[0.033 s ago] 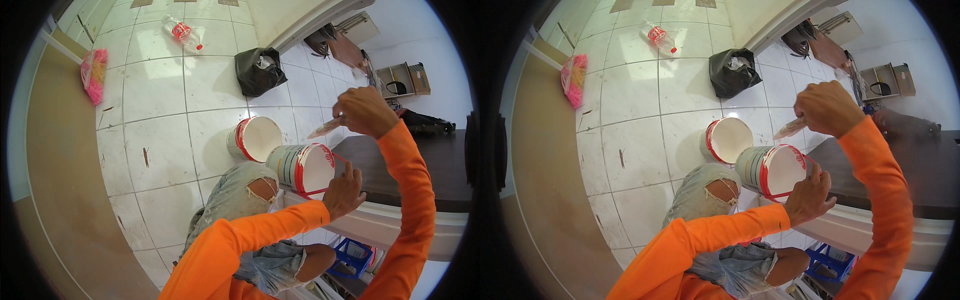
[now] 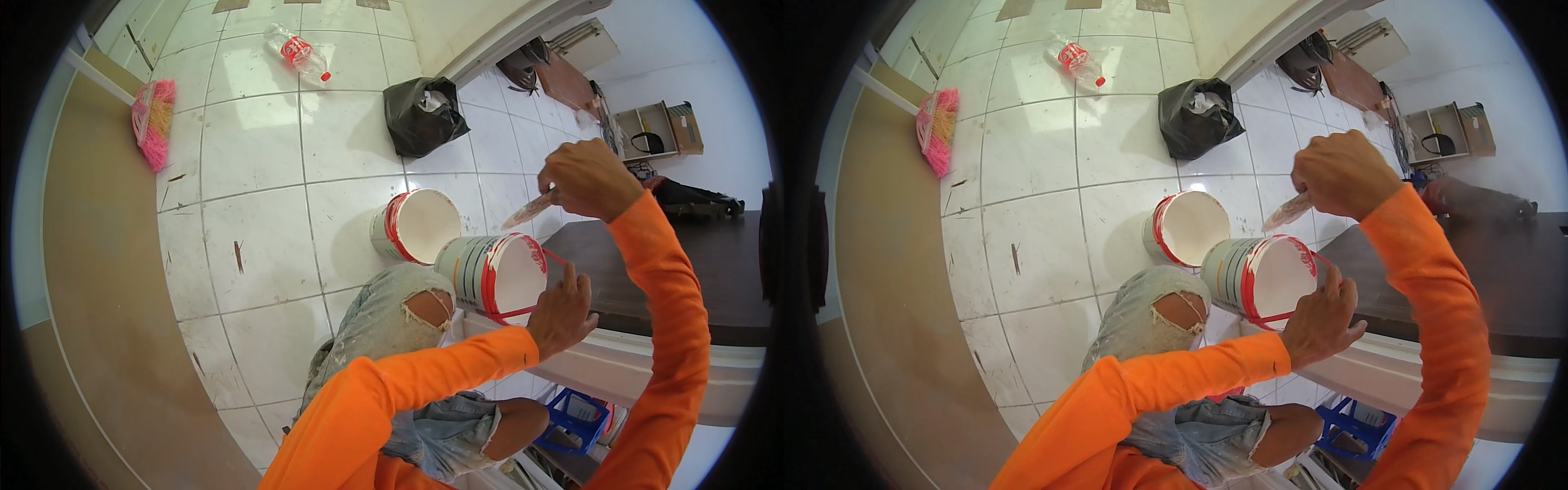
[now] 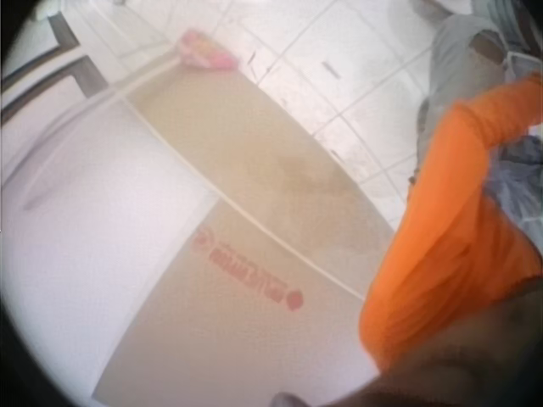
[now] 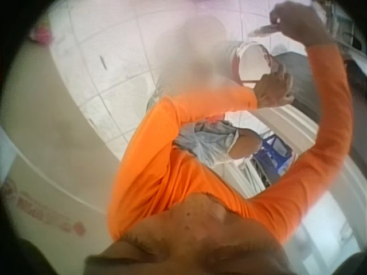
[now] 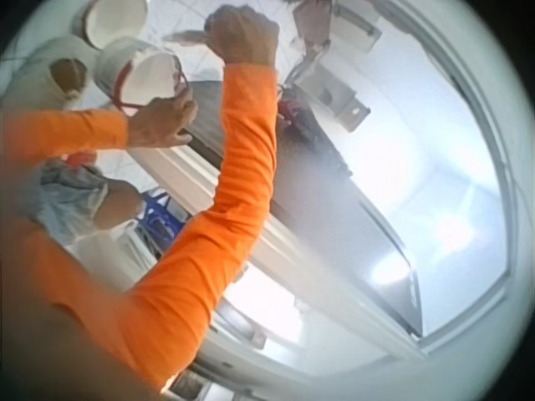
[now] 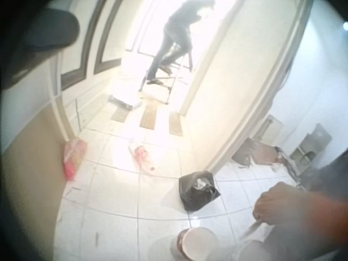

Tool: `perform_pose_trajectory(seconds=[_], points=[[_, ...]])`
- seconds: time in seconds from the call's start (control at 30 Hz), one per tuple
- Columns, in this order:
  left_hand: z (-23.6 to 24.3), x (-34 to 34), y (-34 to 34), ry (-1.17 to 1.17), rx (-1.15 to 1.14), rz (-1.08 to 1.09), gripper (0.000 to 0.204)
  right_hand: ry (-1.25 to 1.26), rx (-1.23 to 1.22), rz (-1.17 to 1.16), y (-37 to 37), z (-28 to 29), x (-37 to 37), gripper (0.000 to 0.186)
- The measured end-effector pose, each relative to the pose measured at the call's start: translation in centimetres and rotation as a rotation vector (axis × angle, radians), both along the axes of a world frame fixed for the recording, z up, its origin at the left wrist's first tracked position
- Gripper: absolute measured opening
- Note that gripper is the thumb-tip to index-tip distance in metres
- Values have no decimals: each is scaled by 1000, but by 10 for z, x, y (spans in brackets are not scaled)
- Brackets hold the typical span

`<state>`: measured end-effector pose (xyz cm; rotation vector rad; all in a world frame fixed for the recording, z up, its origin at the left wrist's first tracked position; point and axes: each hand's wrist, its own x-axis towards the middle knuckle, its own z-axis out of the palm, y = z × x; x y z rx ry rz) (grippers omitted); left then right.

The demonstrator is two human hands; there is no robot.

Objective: The person walks down a hallway carrying a paint bucket and brush, then enters a room where they sit on the floor. They open a red bucket lid and use a brush to stir the contents of a white bucket.

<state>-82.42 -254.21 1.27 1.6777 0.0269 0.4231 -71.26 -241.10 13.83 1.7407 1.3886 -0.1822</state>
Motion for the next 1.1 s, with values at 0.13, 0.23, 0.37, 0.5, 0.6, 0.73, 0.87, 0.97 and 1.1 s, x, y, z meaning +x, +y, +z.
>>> perform_pose_trajectory(seconds=[0.13, 0.23, 0.37, 0.5, 0.6, 0.73, 0.87, 0.97, 1.1], points=[[-1, 1, -3, -8, 4, 3, 56, 61, -136, -45, 11, -25, -1, 13], [-3, 2, -4, -1, 9, 18, 55, 111, -145, -29, 22, -30, -12, 17], [-5, 5, -2, -17, 10, 33, 54, 171, -126, 49, 20, -36, -15, 16], [-7, 6, -3, -28, 26, 64, 52, 194, -131, 61, 19, -31, -29, 16], [-9, 8, -2, -41, 2, 74, 50, 177, -125, 106, 16, -31, -34, 15], [-7, 7, 0, -4, -13, 10, 51, 149, -159, 93, 10, -16, -37, 12], [-9, 6, -4, 6, 7, 6, 53, 229, -74, 66, 2, 4, -32, 12], [-7, 4, -6, 8, 38, -3, 56, 298, 32, 62, -9, 23, -13, 13], [-7, 4, -6, 15, 63, -21, 62, 309, 174, -78, -19, 34, 5, 18]])
